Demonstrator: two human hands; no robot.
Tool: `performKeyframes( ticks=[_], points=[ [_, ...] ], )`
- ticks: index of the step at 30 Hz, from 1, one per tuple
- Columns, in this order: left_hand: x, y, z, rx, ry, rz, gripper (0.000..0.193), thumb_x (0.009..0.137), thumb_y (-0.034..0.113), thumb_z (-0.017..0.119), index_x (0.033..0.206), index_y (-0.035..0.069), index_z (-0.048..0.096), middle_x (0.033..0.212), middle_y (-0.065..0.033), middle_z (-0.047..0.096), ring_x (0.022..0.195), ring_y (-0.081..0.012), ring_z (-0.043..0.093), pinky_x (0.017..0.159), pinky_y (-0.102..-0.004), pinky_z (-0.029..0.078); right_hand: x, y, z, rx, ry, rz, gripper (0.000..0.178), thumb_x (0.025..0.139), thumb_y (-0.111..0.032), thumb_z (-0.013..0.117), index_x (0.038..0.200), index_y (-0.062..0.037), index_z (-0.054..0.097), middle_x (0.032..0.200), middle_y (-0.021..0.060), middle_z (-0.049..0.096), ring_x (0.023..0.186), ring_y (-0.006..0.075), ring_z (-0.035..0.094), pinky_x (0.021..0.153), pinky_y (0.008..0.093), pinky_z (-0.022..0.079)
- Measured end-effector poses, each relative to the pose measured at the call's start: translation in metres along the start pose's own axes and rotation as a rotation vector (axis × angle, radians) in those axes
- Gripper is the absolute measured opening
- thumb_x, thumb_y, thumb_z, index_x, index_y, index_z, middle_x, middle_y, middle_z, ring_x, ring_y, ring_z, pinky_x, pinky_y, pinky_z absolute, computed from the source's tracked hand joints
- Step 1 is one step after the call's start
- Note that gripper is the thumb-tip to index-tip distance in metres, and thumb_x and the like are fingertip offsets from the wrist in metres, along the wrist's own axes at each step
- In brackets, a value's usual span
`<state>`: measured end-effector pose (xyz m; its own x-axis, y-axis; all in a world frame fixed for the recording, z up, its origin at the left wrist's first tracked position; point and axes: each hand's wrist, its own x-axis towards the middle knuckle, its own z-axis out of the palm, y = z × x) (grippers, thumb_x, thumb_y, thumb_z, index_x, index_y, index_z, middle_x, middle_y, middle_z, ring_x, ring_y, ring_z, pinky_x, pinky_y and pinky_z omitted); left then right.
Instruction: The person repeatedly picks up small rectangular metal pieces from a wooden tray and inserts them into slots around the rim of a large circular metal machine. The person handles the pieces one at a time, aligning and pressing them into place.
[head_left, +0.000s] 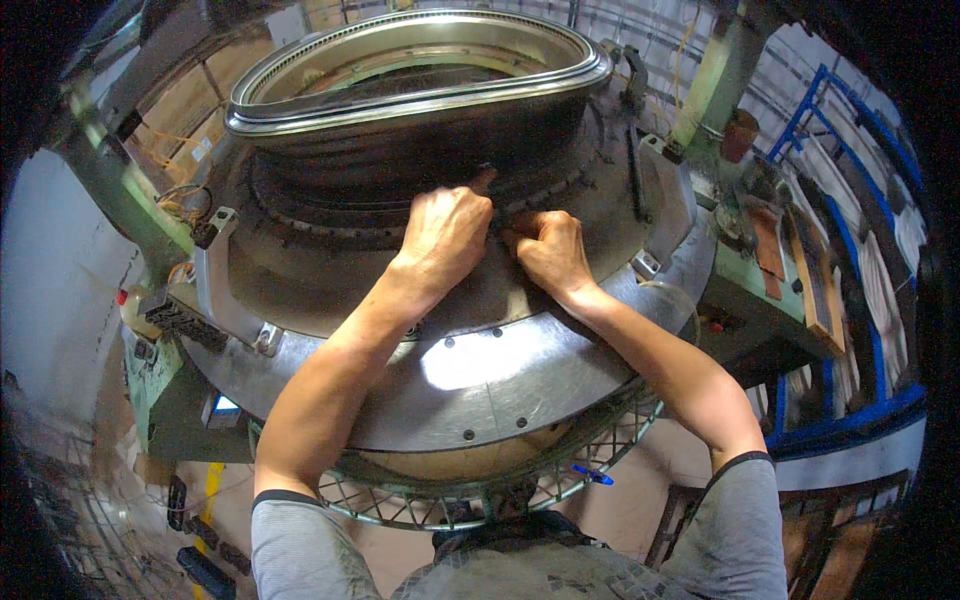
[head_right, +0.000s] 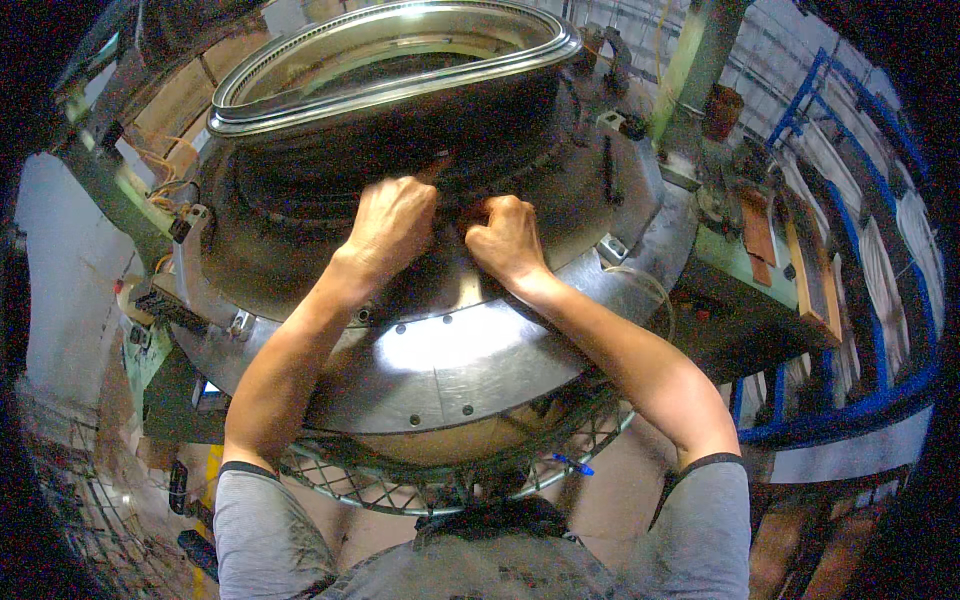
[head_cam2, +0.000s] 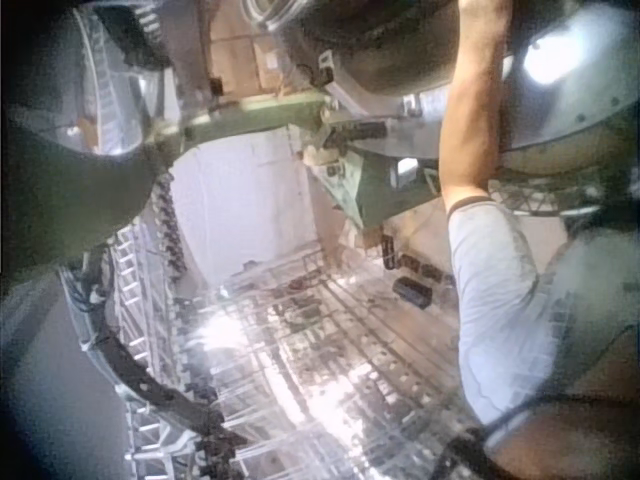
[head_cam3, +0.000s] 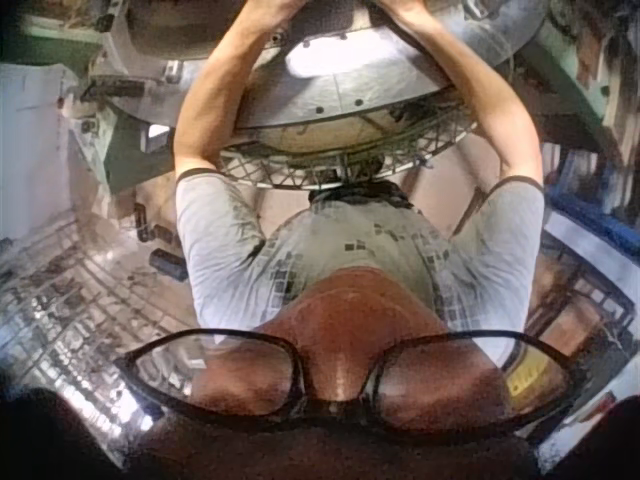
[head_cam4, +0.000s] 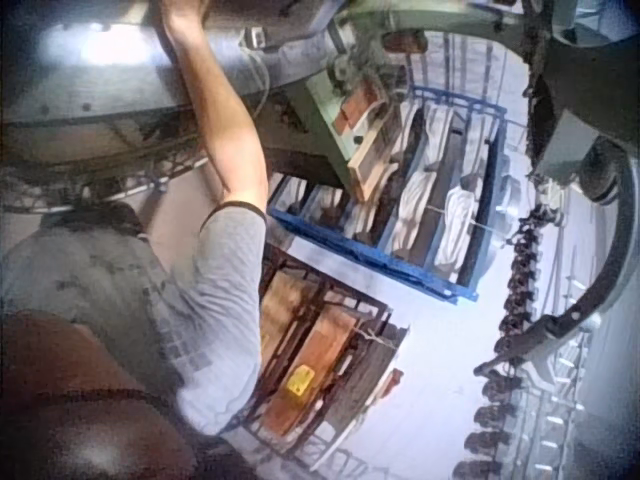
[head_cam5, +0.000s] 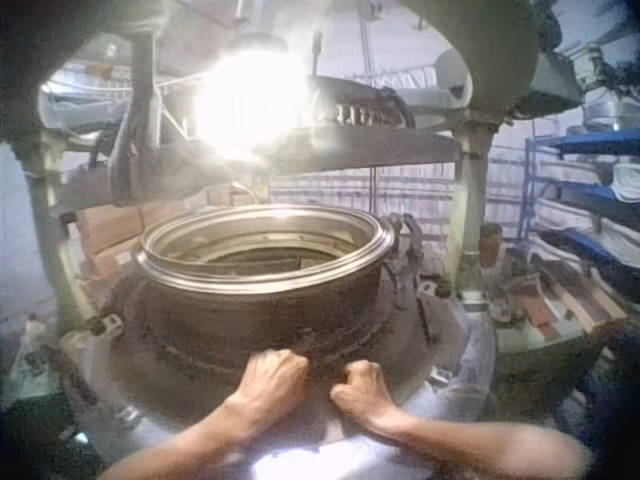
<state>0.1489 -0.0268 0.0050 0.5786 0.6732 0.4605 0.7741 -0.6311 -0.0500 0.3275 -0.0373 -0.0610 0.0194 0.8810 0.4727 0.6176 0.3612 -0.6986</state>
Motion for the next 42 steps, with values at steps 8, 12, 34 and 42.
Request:
performKeyframes(
  ticks=[8,12,34,42],
  points=[
    [0.016,-0.013,-0.008,0.118,0.114,-0.099,0.077,0.067,0.006,0.073,0.140,0.001,0.050,0.072,-0.0197,0.070,0.070,-0.0332,0.073,0.063,-0.0414,0.059,0.062,0.019,0.037,-0.206,0.226,-0.106,0.015,0.083,-0.016,0.072,0.089,-0.0025,0.076,0.082,0.0136,0.076,0.072,0.0216,0.071,0.067,0.0353,0.054],
    [0.017,-0.015,-0.006,0.153,0.094,-0.115,0.100,0.068,0.005,0.073,0.156,0.005,0.027,0.072,-0.0188,0.070,0.070,-0.0329,0.073,0.063,-0.0415,0.060,0.071,0.007,0.048,0.220,0.381,-0.085,0.012,0.083,-0.020,0.072,0.085,-0.0085,0.075,0.085,0.0168,0.073,0.077,0.0358,0.070,0.069,0.0443,0.055],
    [0.005,-0.043,-0.012,-0.057,0.491,0.206,0.034,0.079,0.035,0.078,0.066,0.007,0.065,0.103,-0.0087,0.073,0.065,-0.0260,0.070,0.056,-0.0360,0.056,0.109,-0.011,-0.018,1.138,-0.394,0.159,0.022,0.096,-0.009,0.062,0.115,0.0002,0.069,0.109,0.0086,0.072,0.086,0.0153,0.066,0.070,0.0271,0.055],
    [0.001,-0.051,0.001,-0.017,0.439,0.181,0.023,0.081,0.029,0.076,0.078,0.008,0.069,0.105,-0.0096,0.072,0.060,-0.0278,0.068,0.058,-0.0364,0.058,0.101,-0.003,0.003,0.910,-0.382,0.162,0.027,0.094,-0.013,0.065,0.119,-0.0021,0.069,0.113,0.0108,0.072,0.099,0.0196,0.068,0.083,0.0335,0.057]
  ],
)
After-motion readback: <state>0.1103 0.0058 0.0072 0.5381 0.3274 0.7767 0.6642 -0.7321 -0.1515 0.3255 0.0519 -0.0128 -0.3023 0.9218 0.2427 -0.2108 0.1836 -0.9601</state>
